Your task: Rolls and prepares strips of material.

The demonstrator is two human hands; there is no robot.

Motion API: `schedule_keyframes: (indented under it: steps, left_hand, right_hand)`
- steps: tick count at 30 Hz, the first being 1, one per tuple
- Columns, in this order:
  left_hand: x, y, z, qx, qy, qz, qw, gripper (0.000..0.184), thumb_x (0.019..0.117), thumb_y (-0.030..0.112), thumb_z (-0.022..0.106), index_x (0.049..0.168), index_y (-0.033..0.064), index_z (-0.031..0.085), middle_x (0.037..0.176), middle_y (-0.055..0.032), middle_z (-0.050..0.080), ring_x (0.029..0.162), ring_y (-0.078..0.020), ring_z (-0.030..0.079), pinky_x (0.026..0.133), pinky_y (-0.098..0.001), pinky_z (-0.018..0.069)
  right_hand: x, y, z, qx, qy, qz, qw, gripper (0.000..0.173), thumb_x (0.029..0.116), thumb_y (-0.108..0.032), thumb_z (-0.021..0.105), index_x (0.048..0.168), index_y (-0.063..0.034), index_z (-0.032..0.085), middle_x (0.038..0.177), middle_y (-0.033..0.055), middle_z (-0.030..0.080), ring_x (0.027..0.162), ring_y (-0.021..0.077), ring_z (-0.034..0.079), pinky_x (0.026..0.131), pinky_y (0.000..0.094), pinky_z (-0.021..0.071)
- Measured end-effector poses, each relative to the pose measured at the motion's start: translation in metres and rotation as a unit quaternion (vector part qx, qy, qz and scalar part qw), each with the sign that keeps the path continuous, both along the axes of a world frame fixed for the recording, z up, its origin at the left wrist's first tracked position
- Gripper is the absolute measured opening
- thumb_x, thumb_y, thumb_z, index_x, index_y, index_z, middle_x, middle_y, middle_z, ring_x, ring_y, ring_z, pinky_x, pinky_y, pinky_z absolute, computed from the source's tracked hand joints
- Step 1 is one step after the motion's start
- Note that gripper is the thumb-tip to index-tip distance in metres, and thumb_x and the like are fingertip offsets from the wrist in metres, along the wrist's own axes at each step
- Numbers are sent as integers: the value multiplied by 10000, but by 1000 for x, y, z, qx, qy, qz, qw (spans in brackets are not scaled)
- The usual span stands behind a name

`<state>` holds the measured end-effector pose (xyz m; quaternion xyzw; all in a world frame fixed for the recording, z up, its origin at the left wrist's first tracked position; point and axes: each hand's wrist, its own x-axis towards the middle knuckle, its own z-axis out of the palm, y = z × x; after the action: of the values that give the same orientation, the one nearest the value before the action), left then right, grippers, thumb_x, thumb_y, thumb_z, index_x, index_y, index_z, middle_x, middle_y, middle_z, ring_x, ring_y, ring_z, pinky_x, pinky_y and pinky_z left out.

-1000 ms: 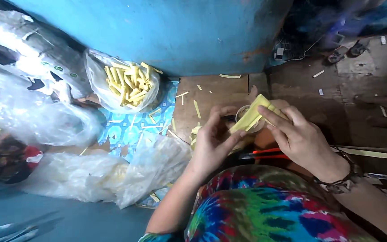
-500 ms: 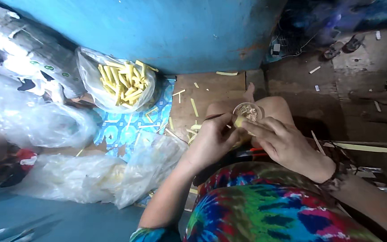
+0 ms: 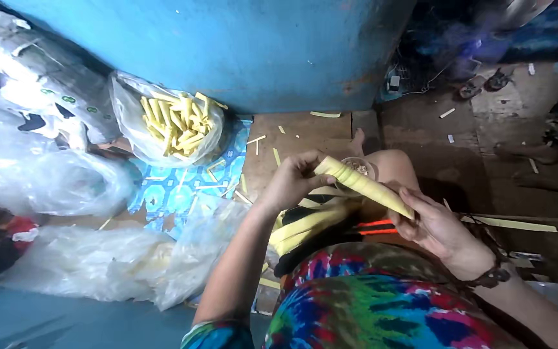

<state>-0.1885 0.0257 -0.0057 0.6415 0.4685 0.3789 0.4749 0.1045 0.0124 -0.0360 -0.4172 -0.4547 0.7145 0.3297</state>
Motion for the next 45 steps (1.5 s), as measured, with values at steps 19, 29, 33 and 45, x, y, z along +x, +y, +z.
schedule_keyframes:
  steps: [19,29,33,45]
  left_hand:
    - [-5,2,-4,-30,-19,29,999,142,904,-20,720,1036,12,682,805,-61,695,655,-101,645,616,-245,563]
    - [-11,7,-8,-43,-13,39,998,107,926,9,713,1025,2,673,801,-74,698,675,-119,673,657,-273,588]
    - [-14,8,-7,-38,11,51,998,186,923,48,731,1095,5,675,810,-80,700,664,-130,669,648,-289,588]
    - [-22,10,-10,-28,-79,30,996,169,923,-16,689,1090,6,675,870,-22,707,772,-78,681,754,-256,592]
  right_hand:
    - [-5,-1,-22,85,-56,-32,994,339,1101,-137,383,1307,-4,617,892,25,728,666,49,670,584,168,562]
    - [-10,-3,-28,225,-122,-1,967,319,1059,-133,495,1320,3,616,1002,12,725,821,29,686,734,171,579]
    - [-13,-3,-24,196,-107,1,975,328,1084,-113,429,1334,-1,609,1002,25,743,738,30,679,660,166,573]
    - [-8,4,-27,22,28,84,996,402,1128,-245,263,1219,-35,594,930,61,755,660,130,706,615,261,609]
